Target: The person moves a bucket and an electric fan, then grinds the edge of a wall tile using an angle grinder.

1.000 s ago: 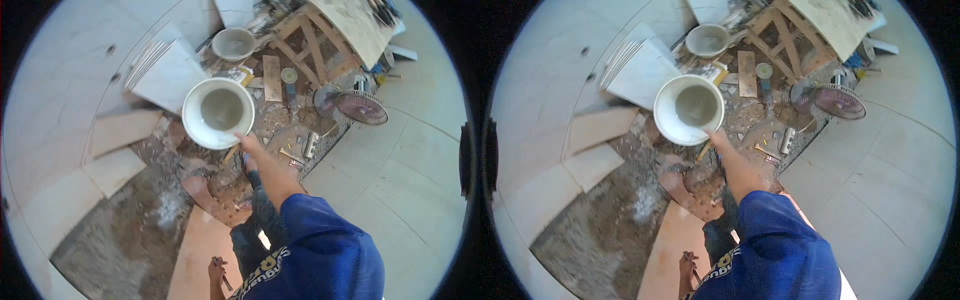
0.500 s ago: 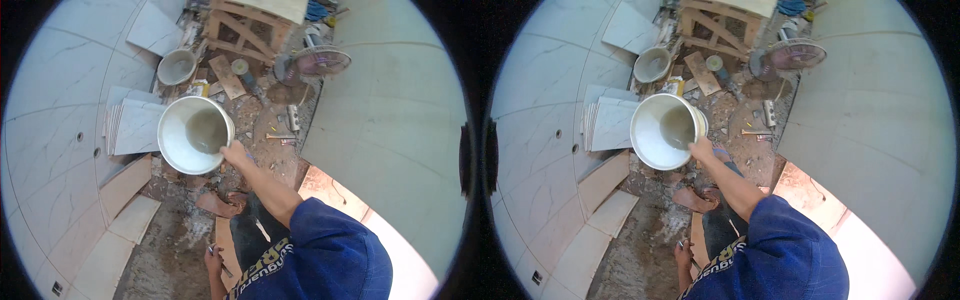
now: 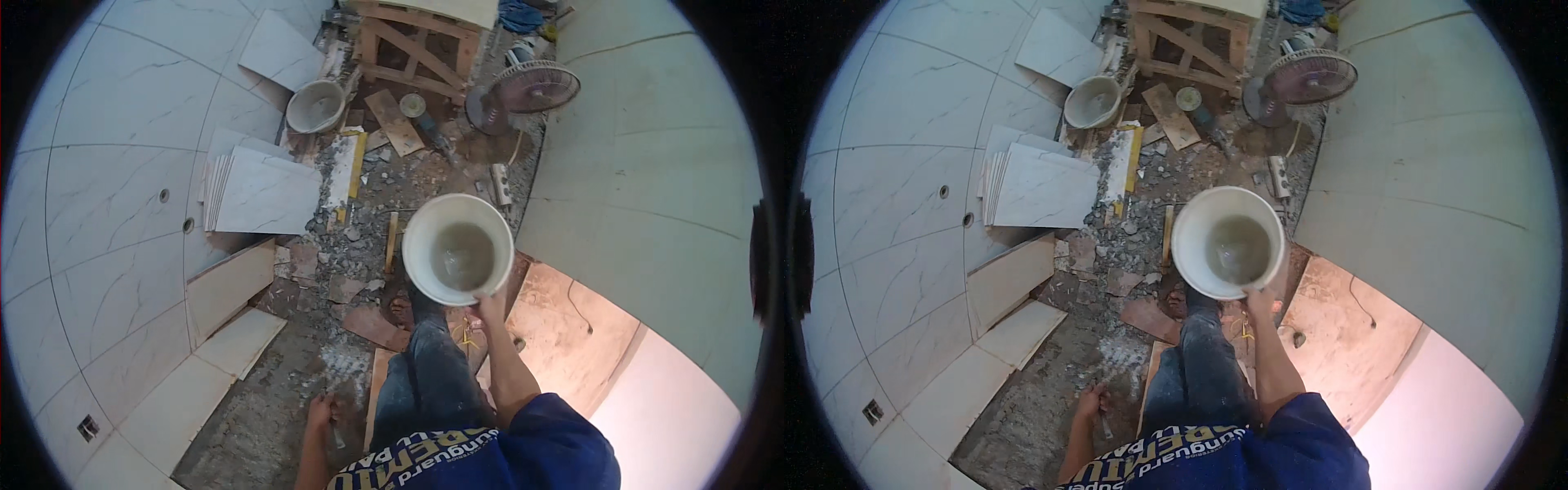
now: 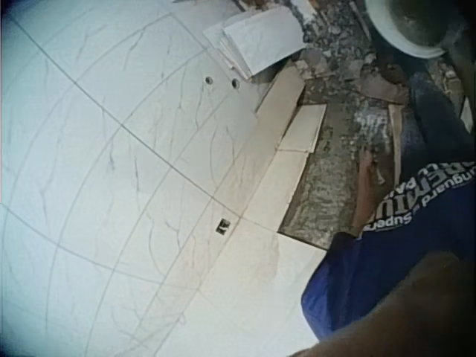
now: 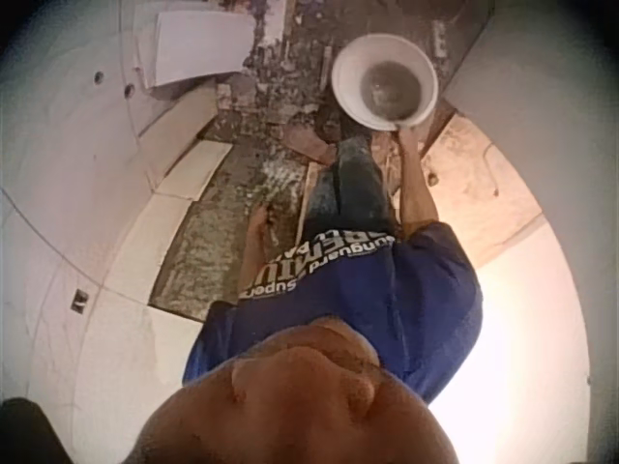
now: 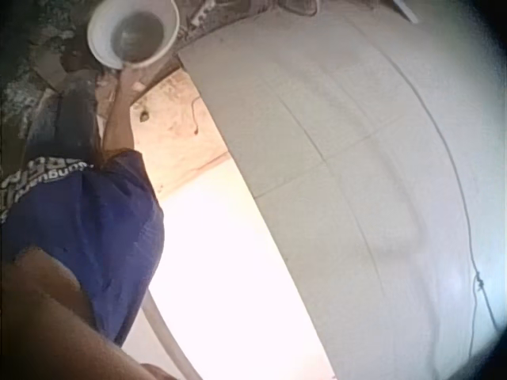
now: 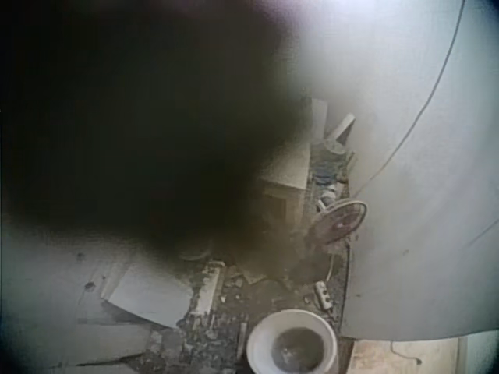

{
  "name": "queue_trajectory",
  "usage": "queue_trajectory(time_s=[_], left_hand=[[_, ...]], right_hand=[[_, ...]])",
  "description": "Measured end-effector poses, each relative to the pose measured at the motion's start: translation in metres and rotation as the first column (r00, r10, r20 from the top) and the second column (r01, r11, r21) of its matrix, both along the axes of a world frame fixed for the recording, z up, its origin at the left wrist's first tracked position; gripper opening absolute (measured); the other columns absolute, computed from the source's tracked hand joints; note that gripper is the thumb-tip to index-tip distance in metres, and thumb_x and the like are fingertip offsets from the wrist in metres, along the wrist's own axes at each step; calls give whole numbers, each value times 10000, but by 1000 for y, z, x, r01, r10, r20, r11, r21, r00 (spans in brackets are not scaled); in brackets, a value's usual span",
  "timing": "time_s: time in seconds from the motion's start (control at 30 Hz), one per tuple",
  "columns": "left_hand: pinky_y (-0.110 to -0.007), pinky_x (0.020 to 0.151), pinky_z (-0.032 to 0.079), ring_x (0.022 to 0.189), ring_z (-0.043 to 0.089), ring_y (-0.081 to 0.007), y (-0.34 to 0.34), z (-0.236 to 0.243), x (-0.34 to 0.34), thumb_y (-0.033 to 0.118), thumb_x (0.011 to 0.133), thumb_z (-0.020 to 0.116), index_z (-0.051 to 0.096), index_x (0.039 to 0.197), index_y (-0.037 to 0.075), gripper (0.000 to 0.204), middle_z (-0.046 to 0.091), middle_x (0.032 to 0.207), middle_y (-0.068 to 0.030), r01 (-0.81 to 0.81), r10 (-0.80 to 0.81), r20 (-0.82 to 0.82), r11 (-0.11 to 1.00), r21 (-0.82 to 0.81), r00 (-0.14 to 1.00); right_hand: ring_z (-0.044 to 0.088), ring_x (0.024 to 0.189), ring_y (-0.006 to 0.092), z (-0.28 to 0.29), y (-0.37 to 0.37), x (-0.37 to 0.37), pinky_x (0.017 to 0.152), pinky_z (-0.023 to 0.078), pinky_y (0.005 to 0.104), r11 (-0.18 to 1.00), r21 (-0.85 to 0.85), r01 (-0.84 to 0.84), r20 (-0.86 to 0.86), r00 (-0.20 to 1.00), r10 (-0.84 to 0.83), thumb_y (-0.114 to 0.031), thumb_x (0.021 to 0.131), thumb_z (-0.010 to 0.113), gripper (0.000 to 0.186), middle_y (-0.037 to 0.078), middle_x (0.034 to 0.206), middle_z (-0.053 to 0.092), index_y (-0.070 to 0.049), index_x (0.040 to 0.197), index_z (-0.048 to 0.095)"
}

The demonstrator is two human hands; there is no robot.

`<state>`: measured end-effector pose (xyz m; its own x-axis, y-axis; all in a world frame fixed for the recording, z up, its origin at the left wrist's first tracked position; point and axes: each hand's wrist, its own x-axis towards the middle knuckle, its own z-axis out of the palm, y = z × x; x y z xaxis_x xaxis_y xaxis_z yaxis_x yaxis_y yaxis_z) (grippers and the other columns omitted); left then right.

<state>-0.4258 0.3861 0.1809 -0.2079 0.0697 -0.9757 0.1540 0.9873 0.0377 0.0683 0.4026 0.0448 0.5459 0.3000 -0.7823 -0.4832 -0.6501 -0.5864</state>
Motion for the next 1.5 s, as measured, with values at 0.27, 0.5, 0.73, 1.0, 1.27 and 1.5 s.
queue_trajectory(time_s=[0.27, 0.5, 0.73, 1.0, 1.27, 1.5], left_hand=[[-353, 717, 491, 779, 615, -173, 18, -19, -21, 272, 1011, 599, 620, 1105, 31, 260, 682, 885, -65, 295, -278, -199, 953, 62, 940], [-341, 793, 509, 867, 666, -180, 50, 2, 9, 263, 1004, 601, 661, 1086, 24, 260, 701, 878, -59, 552, -518, -215, 822, 141, 828], [-337, 744, 490, 809, 612, -159, 37, -12, 25, 276, 1008, 600, 646, 1068, 49, 240, 682, 871, -34, 566, -547, -184, 821, 69, 817], [-379, 764, 522, 832, 670, -225, 13, -8, 54, 223, 990, 601, 654, 1190, 21, 290, 711, 898, -115, 530, -490, -211, 818, 223, 846], [-346, 568, 475, 617, 590, -158, -49, -34, 56, 302, 992, 603, 633, 1056, 48, 264, 586, 737, -67, 167, -145, -135, 971, 170, 980], [-379, 598, 477, 625, 577, -207, -45, -70, 103, 321, 980, 609, 630, 1108, 10, 337, 611, 765, -94, 157, -169, -225, 985, -67, 960]], right_hand=[[690, 924, 310, -71, -180, 69, 750, 622, 456, 941, -329, 79, -239, 957, -163, -73, 923, 568, 304, 130, 1090, 661, -7, 1219, 588], [617, 1141, 363, -100, -241, 65, 885, 580, 535, 842, -444, 308, -197, 883, -426, -23, 933, 531, 445, 167, 1257, 584, -28, 1375, 477], [641, 1083, 391, -85, -240, 89, 878, 578, 502, 833, -547, 85, -204, 951, -232, -201, 958, 630, 514, 227, 1298, 553, -13, 1403, 454], [718, 897, 265, -25, -85, 111, 829, 571, 395, 542, -330, -773, -211, 620, 756, -98, 762, 748, 541, 156, 1024, 734, -83, 1291, 637], [690, 1056, 394, -39, 145, 132, 913, 548, 470, 538, -235, -809, -129, 575, 808, -56, 730, 695, 492, 211, 1049, 723, -27, 1218, 633], [710, 911, 358, -91, 292, 172, 799, 558, 409, 255, -284, -924, 453, 105, 885, -125, 792, 719, 360, 210, 973, 729, -22, 1134, 667]])
